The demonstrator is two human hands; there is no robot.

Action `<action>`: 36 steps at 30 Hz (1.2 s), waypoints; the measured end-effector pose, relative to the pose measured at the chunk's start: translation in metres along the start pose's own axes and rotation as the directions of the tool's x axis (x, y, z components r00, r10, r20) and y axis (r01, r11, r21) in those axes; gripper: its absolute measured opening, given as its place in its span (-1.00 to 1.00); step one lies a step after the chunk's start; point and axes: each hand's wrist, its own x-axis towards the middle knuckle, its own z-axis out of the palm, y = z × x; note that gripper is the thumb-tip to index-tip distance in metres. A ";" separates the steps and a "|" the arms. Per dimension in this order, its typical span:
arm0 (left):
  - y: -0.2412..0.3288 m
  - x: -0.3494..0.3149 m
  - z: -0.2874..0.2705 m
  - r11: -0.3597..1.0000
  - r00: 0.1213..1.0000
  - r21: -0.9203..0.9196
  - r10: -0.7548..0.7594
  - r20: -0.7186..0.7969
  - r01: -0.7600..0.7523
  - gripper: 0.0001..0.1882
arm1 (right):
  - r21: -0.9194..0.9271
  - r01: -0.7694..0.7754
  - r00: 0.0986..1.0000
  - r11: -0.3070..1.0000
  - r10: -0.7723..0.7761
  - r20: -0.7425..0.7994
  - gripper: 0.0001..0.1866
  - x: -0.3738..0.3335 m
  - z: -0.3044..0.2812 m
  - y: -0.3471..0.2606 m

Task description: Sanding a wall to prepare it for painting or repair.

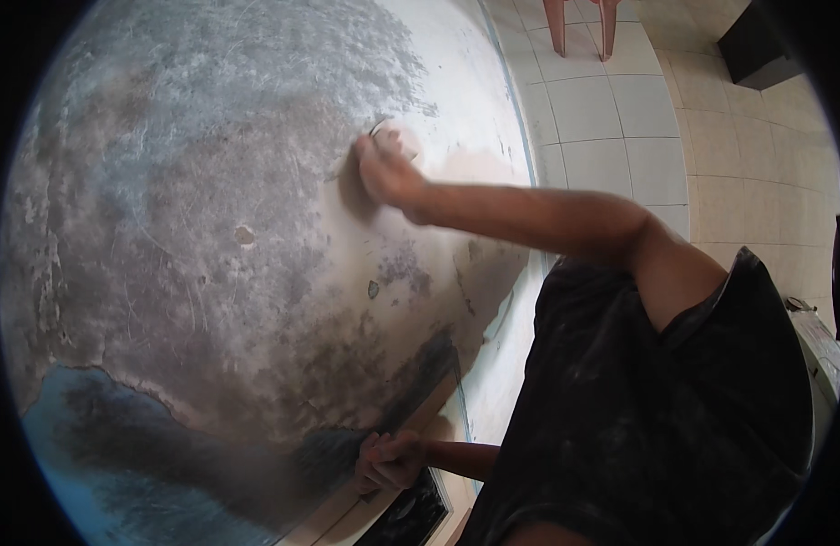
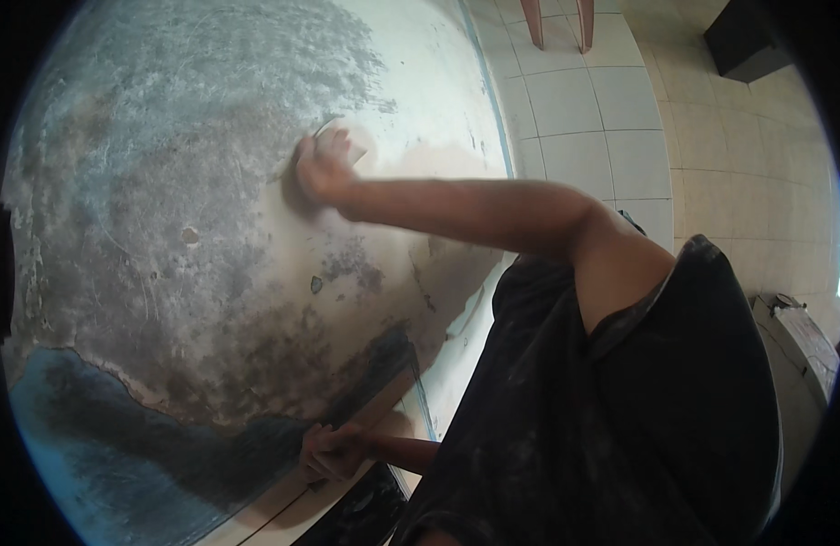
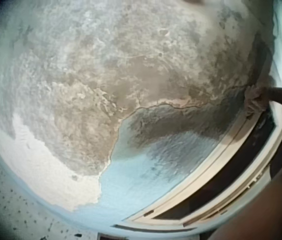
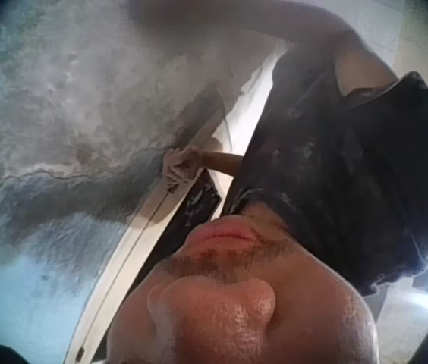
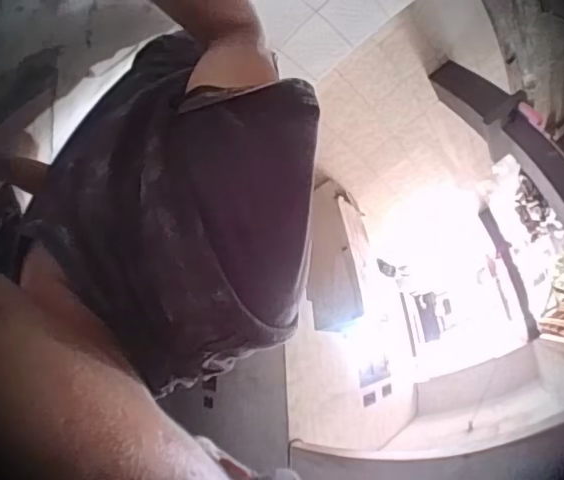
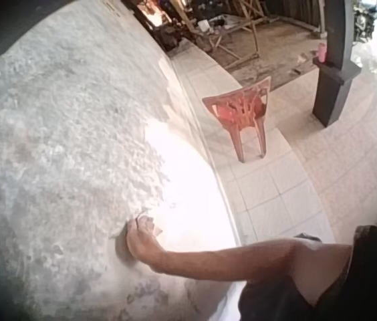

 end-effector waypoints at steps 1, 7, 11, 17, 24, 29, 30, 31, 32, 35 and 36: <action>0.003 0.003 -0.001 1.000 1.000 0.007 -0.024 0.000 0.024 -0.43 | -0.043 -0.033 0.997 0.999 0.037 0.073 -0.28 -0.011 0.001 -0.002; 0.007 0.004 -0.001 0.999 1.000 0.044 -0.018 0.017 0.018 -0.42 | -0.037 0.076 0.997 0.996 -0.077 -0.024 -0.28 -0.015 0.005 -0.003; 0.008 0.006 -0.002 0.998 1.000 0.052 -0.020 0.015 0.020 -0.41 | -0.079 0.169 0.986 0.983 -0.167 0.022 -0.29 -0.021 0.005 0.005; 0.006 0.004 0.001 0.998 1.000 0.068 0.010 0.025 -0.012 -0.42 | -0.019 0.259 0.965 0.966 -0.260 -0.037 -0.32 -0.029 0.009 -0.001; 0.002 0.003 0.002 0.999 0.999 0.034 0.039 0.024 -0.040 -0.43 | -0.011 0.271 0.962 0.963 -0.271 -0.031 -0.32 -0.028 0.009 0.004; -0.001 0.002 0.002 0.998 0.998 0.016 0.060 0.022 -0.061 -0.43 | -0.057 0.397 0.916 0.916 -0.399 -0.038 -0.34 -0.022 0.004 0.012; 0.000 0.003 0.001 0.998 0.998 0.013 0.064 0.024 -0.064 -0.43 | -0.055 0.394 0.917 0.918 -0.396 -0.042 -0.34 -0.017 0.004 0.013; 0.001 0.003 0.002 0.998 0.998 0.025 0.064 0.030 -0.064 -0.43 | -0.046 0.365 0.927 0.930 -0.368 -0.073 -0.35 -0.014 0.005 0.009; 0.001 0.003 0.002 0.997 0.997 0.038 0.063 0.035 -0.064 -0.43 | -0.037 0.336 0.935 0.941 -0.338 -0.104 -0.35 -0.013 0.006 0.006; -0.001 0.001 0.000 0.996 0.998 0.062 0.059 0.031 -0.061 -0.43 | -0.038 0.453 0.890 0.891 -0.450 0.068 -0.38 -0.048 0.011 0.028; 0.002 0.002 0.002 0.996 0.998 0.062 0.056 0.028 -0.058 -0.43 | -0.042 0.479 0.878 0.877 -0.477 0.052 -0.39 -0.040 0.010 0.031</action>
